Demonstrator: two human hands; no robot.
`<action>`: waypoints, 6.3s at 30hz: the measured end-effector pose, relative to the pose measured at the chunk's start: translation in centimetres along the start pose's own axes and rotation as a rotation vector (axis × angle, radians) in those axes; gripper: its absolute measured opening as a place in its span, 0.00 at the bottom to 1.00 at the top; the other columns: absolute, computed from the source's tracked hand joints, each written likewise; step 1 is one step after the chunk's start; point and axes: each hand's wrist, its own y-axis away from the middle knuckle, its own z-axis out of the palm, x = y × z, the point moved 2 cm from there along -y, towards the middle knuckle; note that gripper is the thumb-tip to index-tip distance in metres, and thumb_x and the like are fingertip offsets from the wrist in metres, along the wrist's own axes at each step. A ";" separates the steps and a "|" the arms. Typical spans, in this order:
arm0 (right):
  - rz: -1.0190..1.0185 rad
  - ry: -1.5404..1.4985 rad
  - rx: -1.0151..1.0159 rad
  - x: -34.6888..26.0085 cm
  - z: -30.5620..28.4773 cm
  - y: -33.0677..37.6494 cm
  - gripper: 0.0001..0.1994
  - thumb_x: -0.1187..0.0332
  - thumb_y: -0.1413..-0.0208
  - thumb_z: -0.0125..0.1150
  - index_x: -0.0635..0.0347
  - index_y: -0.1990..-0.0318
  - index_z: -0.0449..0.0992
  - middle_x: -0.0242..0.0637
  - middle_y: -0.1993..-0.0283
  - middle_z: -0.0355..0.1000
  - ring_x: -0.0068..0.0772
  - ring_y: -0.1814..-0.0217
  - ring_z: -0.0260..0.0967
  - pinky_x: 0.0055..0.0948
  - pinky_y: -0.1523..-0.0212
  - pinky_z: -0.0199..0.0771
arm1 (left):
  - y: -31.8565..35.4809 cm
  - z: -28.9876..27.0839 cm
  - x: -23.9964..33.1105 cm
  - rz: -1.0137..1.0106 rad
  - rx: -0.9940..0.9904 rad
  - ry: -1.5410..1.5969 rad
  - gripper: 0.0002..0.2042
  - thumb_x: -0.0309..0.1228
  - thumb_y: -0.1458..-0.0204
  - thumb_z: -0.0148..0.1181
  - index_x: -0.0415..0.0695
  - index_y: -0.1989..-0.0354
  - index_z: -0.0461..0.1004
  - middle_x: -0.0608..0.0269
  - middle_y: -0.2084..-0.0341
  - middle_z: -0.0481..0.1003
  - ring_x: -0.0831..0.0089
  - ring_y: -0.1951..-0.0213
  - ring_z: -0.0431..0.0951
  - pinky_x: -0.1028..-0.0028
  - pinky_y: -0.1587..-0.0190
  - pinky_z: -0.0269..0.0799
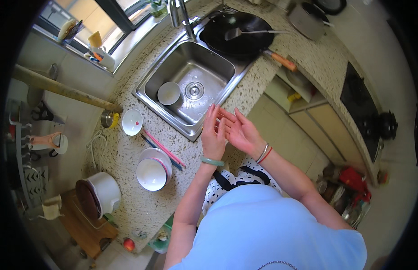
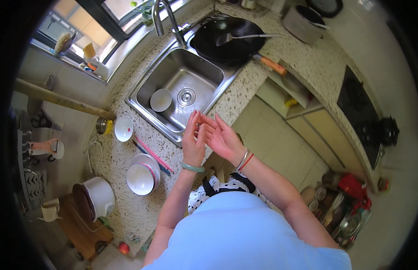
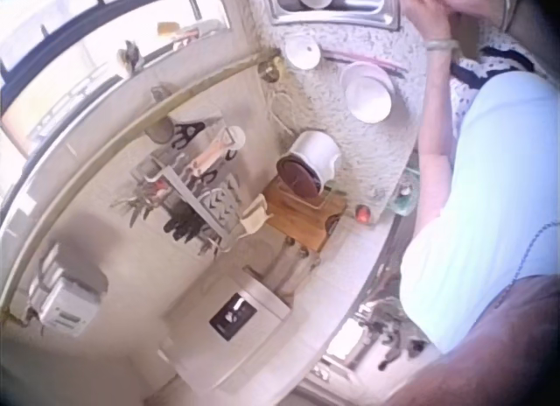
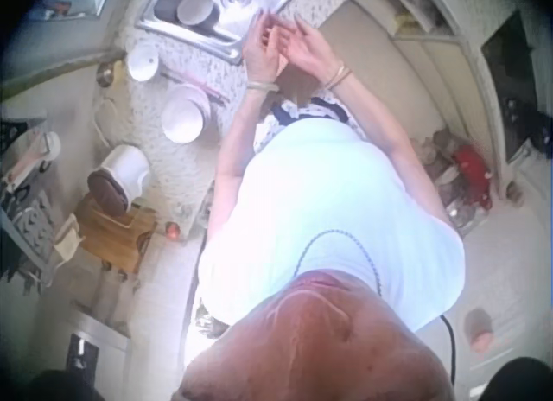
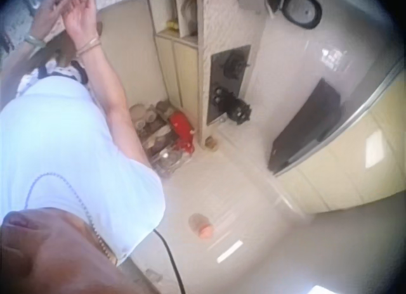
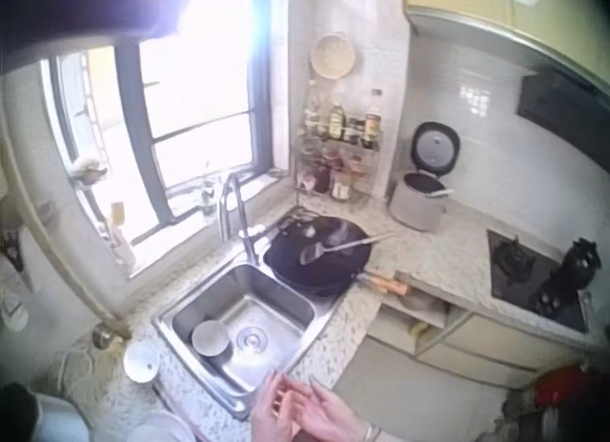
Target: The person washes a white bowl under running water in the kitchen sink, then scoops cooked white rice from a rice cooker into the bowl using a rice paddle. The person then scrapes the remaining rice from the paddle into a trash bin and places the bowl in the sink.
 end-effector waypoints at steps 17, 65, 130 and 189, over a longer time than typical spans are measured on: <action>0.177 0.357 0.124 -12.3 2.4 -16.2 0.30 0.48 0.33 0.37 0.68 0.38 0.56 0.51 0.37 0.61 0.46 0.36 0.62 0.41 0.37 0.65 | -10.8 2.9 -3.1 -0.532 0.602 1.187 0.20 0.46 0.35 0.43 0.43 0.73 0.68 0.47 0.59 0.78 0.59 0.51 0.77 0.61 0.44 0.72; -0.298 1.281 0.269 -27.5 2.1 -46.0 0.14 0.65 0.33 0.45 0.68 0.54 0.72 0.37 0.64 0.75 0.26 0.67 0.75 0.23 0.64 0.78 | -24.2 3.4 -9.1 -0.592 0.938 1.388 0.23 0.37 0.35 0.40 0.40 0.34 0.54 0.51 0.35 0.58 0.59 0.35 0.59 0.57 0.32 0.54; 0.456 0.704 0.063 -9.0 -0.1 -35.3 0.30 0.47 0.35 0.38 0.56 0.32 0.55 0.35 0.33 0.60 0.33 0.30 0.53 0.31 0.34 0.54 | -25.2 7.1 -11.8 -0.311 0.671 0.004 0.27 0.42 0.35 0.36 0.38 0.32 0.53 0.48 0.31 0.47 0.53 0.29 0.41 0.62 0.29 0.35; 0.521 0.497 -0.003 -8.3 -3.8 -36.3 0.10 0.64 0.39 0.58 0.63 0.61 0.73 0.38 0.60 0.75 0.32 0.55 0.73 0.30 0.53 0.75 | -26.0 2.4 -12.3 -0.281 0.234 -0.957 0.22 0.32 0.41 0.39 0.38 0.40 0.66 0.52 0.41 0.68 0.65 0.35 0.60 0.55 0.30 0.39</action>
